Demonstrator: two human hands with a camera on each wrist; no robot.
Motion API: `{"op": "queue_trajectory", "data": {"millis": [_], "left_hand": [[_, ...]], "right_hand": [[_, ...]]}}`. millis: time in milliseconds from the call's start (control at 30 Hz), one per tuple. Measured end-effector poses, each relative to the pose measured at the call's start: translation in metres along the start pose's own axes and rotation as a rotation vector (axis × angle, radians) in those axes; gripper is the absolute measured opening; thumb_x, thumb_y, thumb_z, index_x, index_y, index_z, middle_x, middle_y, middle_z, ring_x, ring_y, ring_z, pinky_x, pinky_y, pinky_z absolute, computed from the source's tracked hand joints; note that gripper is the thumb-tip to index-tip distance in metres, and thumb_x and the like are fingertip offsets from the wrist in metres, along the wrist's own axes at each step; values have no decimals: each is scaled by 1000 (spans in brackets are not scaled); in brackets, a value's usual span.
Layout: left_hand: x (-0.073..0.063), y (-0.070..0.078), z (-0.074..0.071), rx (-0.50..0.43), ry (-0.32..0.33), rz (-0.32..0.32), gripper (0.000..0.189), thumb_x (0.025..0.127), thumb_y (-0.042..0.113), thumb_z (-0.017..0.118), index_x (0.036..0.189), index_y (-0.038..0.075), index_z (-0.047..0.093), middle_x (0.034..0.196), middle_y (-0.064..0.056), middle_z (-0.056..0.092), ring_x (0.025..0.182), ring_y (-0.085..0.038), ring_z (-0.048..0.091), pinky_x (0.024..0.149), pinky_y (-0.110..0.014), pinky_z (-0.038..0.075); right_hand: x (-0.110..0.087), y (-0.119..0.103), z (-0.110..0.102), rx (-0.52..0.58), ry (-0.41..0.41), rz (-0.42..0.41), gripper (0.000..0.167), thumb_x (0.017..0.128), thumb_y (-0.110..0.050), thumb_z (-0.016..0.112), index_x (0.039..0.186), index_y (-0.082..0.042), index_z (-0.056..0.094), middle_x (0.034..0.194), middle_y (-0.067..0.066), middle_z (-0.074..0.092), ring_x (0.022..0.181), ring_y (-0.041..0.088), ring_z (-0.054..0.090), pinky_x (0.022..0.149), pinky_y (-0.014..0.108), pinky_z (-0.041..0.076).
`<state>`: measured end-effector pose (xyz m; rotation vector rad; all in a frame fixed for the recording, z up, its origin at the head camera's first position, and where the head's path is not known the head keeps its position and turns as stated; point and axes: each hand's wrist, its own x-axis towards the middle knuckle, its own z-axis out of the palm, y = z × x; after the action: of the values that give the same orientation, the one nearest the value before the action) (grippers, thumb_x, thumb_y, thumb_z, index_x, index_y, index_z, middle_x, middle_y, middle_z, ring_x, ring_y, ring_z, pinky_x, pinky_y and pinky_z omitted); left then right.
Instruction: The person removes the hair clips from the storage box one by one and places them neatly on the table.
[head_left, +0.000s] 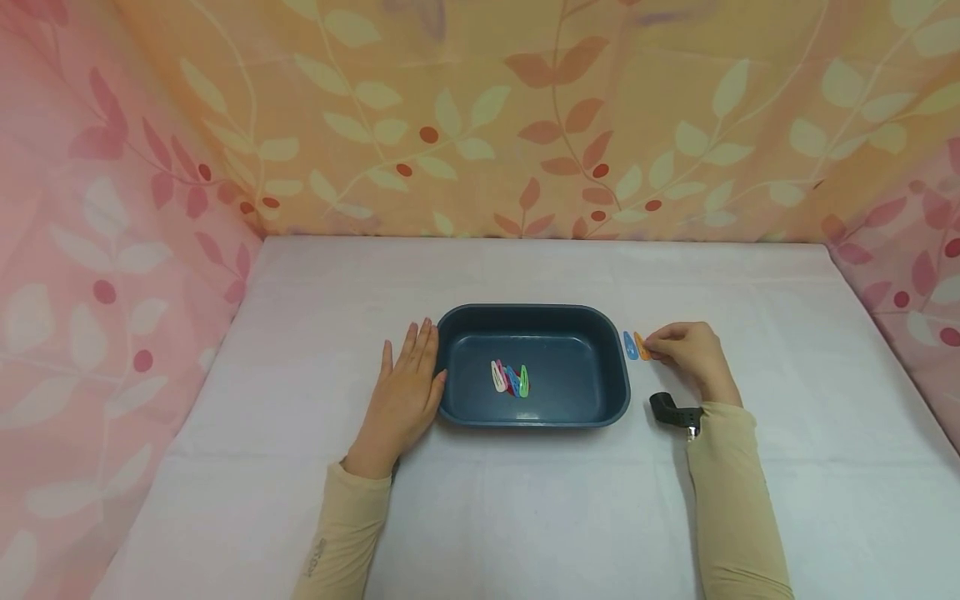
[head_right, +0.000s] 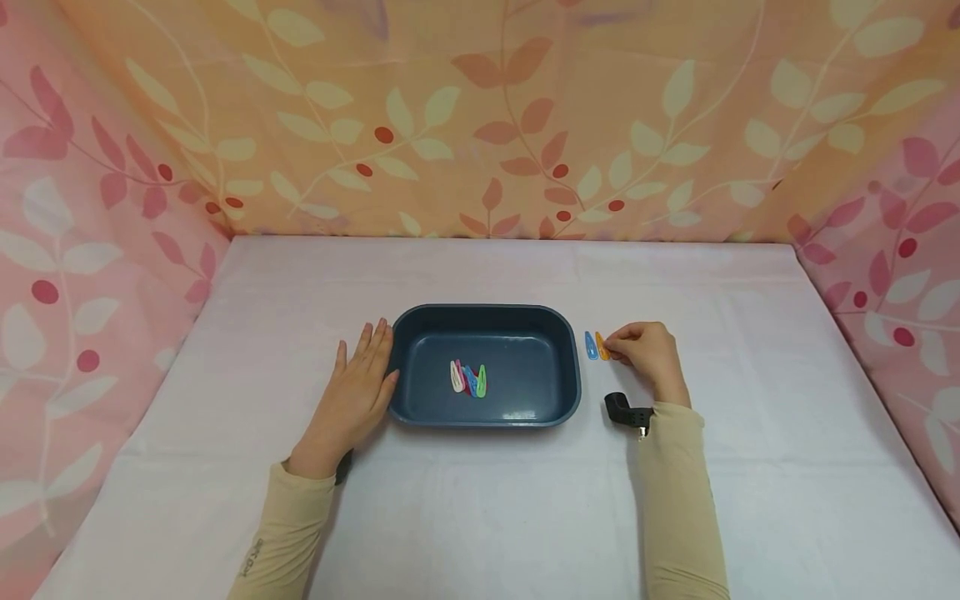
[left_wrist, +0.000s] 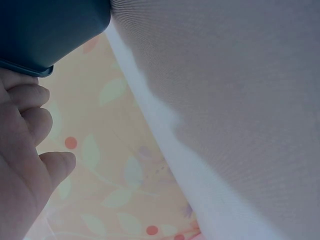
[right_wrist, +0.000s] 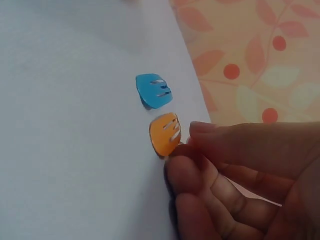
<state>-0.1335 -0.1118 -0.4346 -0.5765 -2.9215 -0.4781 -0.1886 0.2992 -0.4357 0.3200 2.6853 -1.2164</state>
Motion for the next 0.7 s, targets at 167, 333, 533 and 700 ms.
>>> {"op": "queue_trajectory", "data": {"millis": [167,333,533,700], "left_hand": [[0,0,0,-1,-1,-2,59,99,25,43,147,-3,23,155,-12,15,143,-25,8,111,-54,4],[1,-1,1,0,1,-1,60,99,26,43,147,-2,23,155,-12,15,144,-24,7,111,-54,4],[1,0,1,4,4,1,59,99,25,44,147,-2,23,155,-12,15,143,-25,9,111,-55,5],[1,0,1,7,6,0,59,99,25,44,147,-2,23,155,-12,15,143,-25,10,111,-55,7]], "right_hand": [[0,4,-2,44,-13,-10,28,87,-13,66,102,12,66,87,12,69,69,6,62,63,18,51],[-1,5,-4,71,-18,-4,29,88,-13,64,104,12,65,91,13,69,71,5,62,65,18,52],[-4,2,-6,111,-25,8,30,89,-15,63,106,10,64,92,11,69,74,7,62,67,20,52],[-7,-2,-10,170,-43,-26,34,89,-16,65,107,13,62,87,1,69,75,6,64,68,22,53]]}}
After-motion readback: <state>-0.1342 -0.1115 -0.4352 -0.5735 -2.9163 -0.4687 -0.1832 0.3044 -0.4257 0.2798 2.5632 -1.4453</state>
